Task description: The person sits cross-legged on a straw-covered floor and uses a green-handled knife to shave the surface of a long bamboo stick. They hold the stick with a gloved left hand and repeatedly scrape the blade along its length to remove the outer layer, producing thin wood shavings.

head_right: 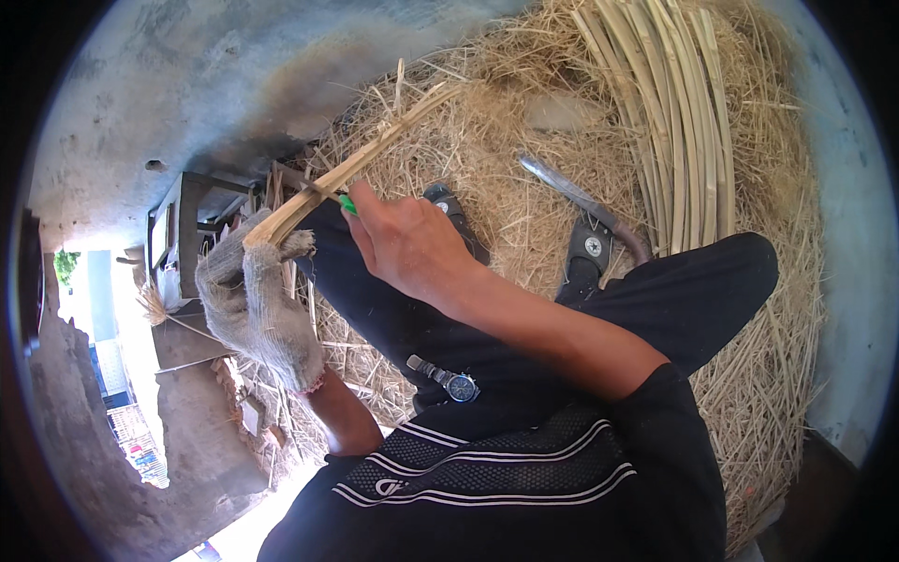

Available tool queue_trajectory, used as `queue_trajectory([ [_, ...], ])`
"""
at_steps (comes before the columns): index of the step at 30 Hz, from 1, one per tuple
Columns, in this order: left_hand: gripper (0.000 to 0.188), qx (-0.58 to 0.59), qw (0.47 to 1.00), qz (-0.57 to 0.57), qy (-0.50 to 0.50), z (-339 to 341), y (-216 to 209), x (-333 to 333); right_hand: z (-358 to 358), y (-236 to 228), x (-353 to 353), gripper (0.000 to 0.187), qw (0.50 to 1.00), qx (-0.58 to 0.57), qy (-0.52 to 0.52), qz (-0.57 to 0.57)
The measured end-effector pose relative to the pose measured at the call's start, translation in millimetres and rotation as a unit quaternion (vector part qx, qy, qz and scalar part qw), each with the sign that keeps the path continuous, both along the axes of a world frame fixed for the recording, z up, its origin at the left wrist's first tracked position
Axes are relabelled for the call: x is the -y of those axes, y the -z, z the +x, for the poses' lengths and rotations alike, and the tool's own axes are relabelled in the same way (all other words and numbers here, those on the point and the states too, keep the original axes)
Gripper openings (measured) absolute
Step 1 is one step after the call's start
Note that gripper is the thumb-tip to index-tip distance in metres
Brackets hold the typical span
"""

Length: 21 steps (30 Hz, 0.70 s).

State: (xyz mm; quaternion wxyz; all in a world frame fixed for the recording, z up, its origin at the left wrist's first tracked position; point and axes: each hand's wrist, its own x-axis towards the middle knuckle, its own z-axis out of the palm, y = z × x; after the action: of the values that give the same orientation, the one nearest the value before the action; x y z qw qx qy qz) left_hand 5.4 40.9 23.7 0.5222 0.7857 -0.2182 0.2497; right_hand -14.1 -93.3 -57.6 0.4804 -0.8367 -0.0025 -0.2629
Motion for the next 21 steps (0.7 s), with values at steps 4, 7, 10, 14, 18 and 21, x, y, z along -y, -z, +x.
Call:
queue_trajectory([
  [4,0.024,-0.015,1.000,0.003,-0.001,-3.5,-2.4,9.0,25.5,41.5,27.0,0.017,0.995,-0.077,0.053,-0.035],
  [7,0.025,-0.052,0.998,-0.037,-0.011,-2.1,-0.2,4.8,8.9,2.9,5.9,0.017,0.999,-0.043,0.014,0.009],
  [10,0.024,-0.008,1.000,-0.008,0.011,0.5,-0.8,4.0,12.9,13.2,12.9,0.018,0.998,-0.052,0.012,-0.020],
  [14,0.024,-0.004,1.000,-0.003,0.010,3.2,-0.1,-3.5,31.5,29.4,24.9,0.015,0.995,-0.093,-0.002,-0.025],
  [18,0.028,-0.054,0.994,-0.079,0.047,0.7,5.8,-7.4,16.2,4.4,7.3,0.015,0.997,-0.071,-0.023,0.017],
  [21,0.030,-0.056,0.994,-0.070,0.056,2.2,2.4,-7.7,28.9,19.5,17.7,0.016,0.997,-0.070,0.001,-0.036],
])
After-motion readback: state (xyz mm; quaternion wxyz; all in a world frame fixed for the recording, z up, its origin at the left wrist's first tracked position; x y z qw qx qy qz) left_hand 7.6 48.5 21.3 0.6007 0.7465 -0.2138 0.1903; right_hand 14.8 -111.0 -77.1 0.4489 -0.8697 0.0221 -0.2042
